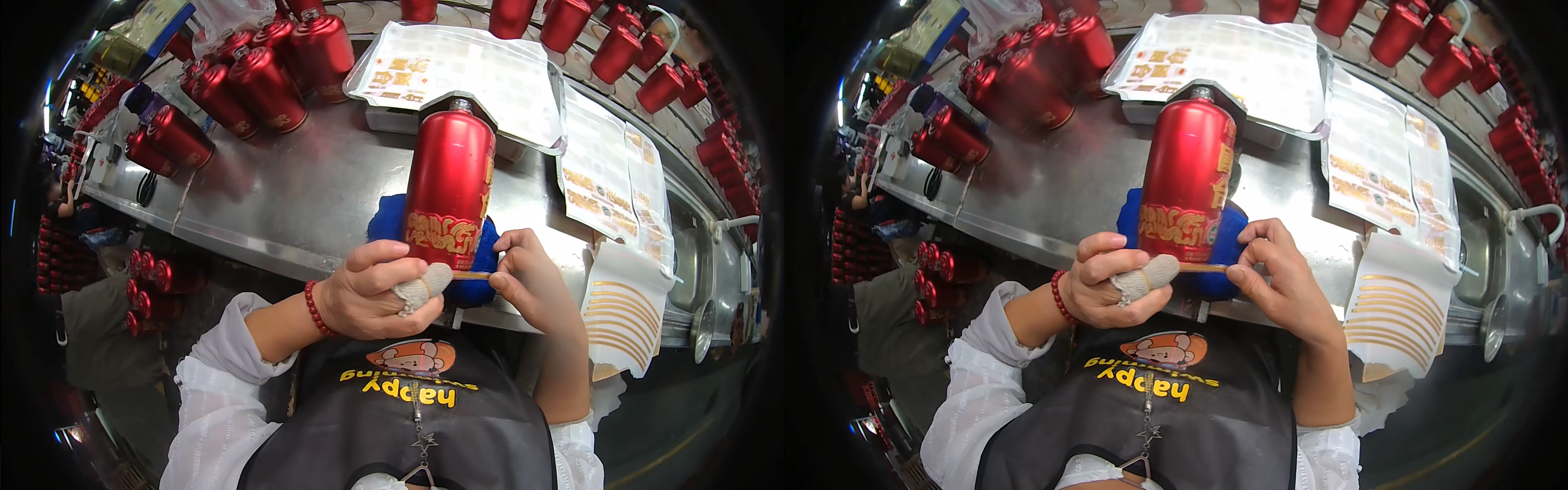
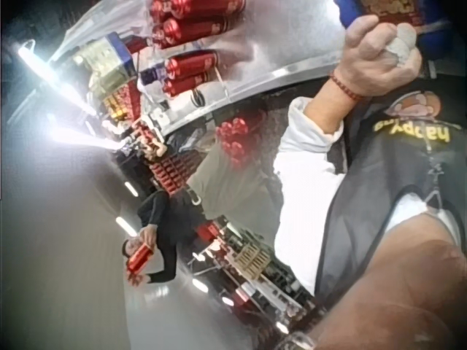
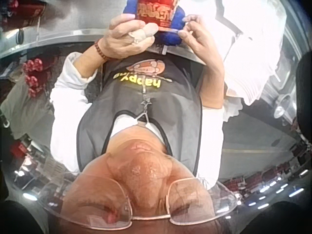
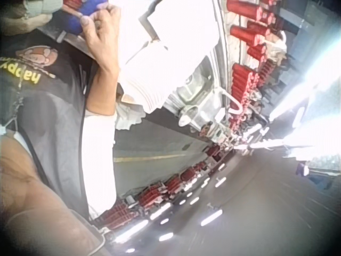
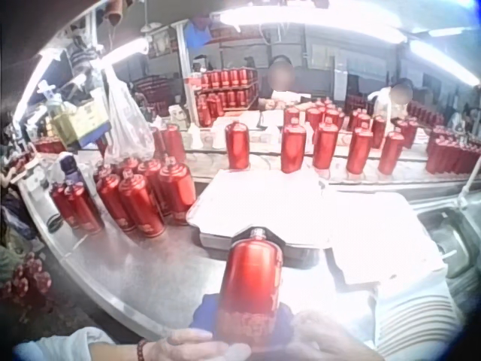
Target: The person applies gold labels to red cylindrical cans on a metal workbench. They peel each label from a backing sheet, align it on the can, and smooth it with a green sponge. The person repeats this process for multiple cans, placing finished cans aside.
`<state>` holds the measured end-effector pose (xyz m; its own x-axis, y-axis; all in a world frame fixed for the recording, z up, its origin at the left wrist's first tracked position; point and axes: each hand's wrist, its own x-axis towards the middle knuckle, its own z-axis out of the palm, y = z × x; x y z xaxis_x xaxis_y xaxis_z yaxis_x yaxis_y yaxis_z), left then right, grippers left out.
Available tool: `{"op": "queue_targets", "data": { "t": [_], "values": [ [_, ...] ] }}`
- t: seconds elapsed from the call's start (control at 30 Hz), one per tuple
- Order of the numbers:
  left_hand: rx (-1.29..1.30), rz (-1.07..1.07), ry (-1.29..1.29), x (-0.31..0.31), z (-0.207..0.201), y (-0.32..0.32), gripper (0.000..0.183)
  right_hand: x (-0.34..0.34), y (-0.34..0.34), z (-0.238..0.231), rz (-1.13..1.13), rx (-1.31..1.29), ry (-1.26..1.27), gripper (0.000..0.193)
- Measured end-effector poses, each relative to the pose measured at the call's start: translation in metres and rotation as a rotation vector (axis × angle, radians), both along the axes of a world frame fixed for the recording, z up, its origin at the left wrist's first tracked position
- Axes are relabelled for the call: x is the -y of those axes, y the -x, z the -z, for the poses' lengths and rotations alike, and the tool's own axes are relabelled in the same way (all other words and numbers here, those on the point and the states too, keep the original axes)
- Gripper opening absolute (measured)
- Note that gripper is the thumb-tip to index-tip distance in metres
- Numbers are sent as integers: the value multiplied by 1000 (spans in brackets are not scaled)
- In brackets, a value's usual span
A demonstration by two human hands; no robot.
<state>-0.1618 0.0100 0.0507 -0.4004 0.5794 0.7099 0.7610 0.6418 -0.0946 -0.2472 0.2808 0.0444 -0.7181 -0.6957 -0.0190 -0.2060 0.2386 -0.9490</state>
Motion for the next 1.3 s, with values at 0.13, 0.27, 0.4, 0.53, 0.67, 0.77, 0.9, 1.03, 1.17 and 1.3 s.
{"op": "queue_targets", "data": {
  "t": [0.13,0.27,0.4,0.53,0.67,0.77,0.9,1.03,1.17,1.3],
  "values": [
    [263,-46,-176,-16,1,16,31,-1,0,-1,-23,-27,8,20],
    [260,-15,-366,-7,26,10,33,-7,-1,-20,-81,-116,19,21],
    [143,28,-228,1,20,1,27,-15,-1,-10,-25,-5,-4,21],
    [86,93,-100,1,10,5,22,-19,-1,1,-32,50,18,21],
    [83,118,10,-7,0,11,21,-17,-1,1,-19,81,26,22],
    [189,33,-76,-18,2,19,22,-15,-2,1,4,84,14,28],
    [264,11,-309,-11,22,16,39,-8,1,-4,-11,24,40,32],
    [233,-65,-368,-5,31,-2,43,-6,4,-6,-34,-23,5,22],
    [177,-121,-241,0,23,-20,24,-8,1,-2,-24,-12,3,21],
    [130,-124,-110,3,19,-20,15,-7,0,0,-27,13,25,21]
  ]
}}
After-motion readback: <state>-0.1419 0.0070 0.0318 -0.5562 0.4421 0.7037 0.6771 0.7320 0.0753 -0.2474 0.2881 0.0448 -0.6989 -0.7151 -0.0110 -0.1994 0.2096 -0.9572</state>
